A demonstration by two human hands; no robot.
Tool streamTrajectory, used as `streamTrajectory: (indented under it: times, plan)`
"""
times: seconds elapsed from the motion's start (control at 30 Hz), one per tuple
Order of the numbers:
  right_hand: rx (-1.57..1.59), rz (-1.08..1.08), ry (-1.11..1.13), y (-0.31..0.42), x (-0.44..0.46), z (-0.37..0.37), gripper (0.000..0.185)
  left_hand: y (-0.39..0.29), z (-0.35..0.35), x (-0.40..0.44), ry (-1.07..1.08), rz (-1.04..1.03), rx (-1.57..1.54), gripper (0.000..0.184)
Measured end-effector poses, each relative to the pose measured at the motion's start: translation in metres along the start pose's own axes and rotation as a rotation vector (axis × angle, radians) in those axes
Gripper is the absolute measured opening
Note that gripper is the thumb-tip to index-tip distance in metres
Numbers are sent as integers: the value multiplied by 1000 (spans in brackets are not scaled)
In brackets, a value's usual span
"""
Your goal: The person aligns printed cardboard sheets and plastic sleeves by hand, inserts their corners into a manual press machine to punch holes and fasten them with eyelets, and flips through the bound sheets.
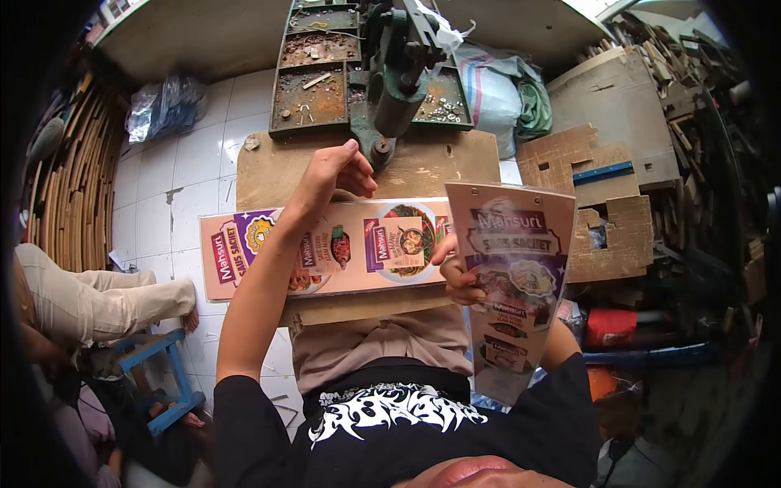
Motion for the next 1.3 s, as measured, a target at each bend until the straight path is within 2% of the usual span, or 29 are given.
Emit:
streamTrajectory:
  times: [0.07,0.1,0.17,0.3,0.37,0.43,0.47,0.53,0.57,0.63,0.67,0.73,0.77,0.8,0.87,0.9,0.93,0.97,1.1,1.17,1.2,1.3]
  plan:
    - [126,-129,138,-5,13,-5,72,2,2,0,9,-32,61,56]
    - [116,-124,139,-5,14,-10,72,3,2,-1,16,-40,64,56]
    - [191,-273,85,-9,14,-17,75,0,-1,-4,40,-62,149,58]
    - [268,-254,169,-24,21,-18,74,-17,-14,-17,119,-114,132,62]
    - [228,-248,146,-27,23,-21,75,-30,-32,-34,283,-160,30,66]
    - [281,-202,205,-34,29,-18,68,-53,-49,-56,403,-187,143,65]
    - [289,-196,249,-37,32,-21,60,-57,-57,-65,381,-179,119,52]
    - [310,-230,310,-46,44,-12,56,-59,-75,-81,336,-166,-17,30]
    - [303,-190,241,-51,37,-15,56,-68,-76,-94,226,-44,192,25]
    - [297,-146,180,-53,25,-30,56,-45,-77,-108,155,-219,-63,23]
    - [158,-81,-226,-50,21,-34,58,-35,-70,-121,125,-218,-57,23]
    - [-789,53,-335,-43,1,-38,60,-17,-44,-155,48,-219,-75,22]
    - [-629,-227,-623,-33,14,-42,52,-7,-31,-173,-2,-223,-99,21]
    - [-680,-110,-373,-29,-8,-20,47,10,-18,-190,-84,-257,-159,21]
    - [-898,-24,-483,-4,-42,-39,37,26,-8,-224,-260,-289,-262,21]
    - [-1106,37,-497,7,-59,-40,36,29,-7,-239,-353,-289,-304,22]
    - [-1178,88,-621,14,-76,-44,35,36,2,-255,-404,-283,-340,24]
    - [-1287,124,-652,25,-95,-36,30,41,5,-269,-544,-265,-341,25]
    - [-1412,200,-1052,44,-169,-4,39,43,14,-300,-690,-226,-405,26]
    - [-1311,249,-1228,42,-200,15,49,46,16,-306,-912,-216,-471,28]
    - [-1312,240,-1220,37,-211,27,49,49,22,-314,-784,-214,-474,29]
    - [-1072,115,-1327,10,-232,54,69,65,33,-328,-776,-171,-529,28]
Point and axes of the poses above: each hand's wrist, its own x-axis towards the middle knuckle, its own z-axis out of the back of the hand, y = z × x, the point moved 1 cm from there along x, towards the middle knuckle, and after that the axes turned 3 degrees about z, right-handed, at the moved point
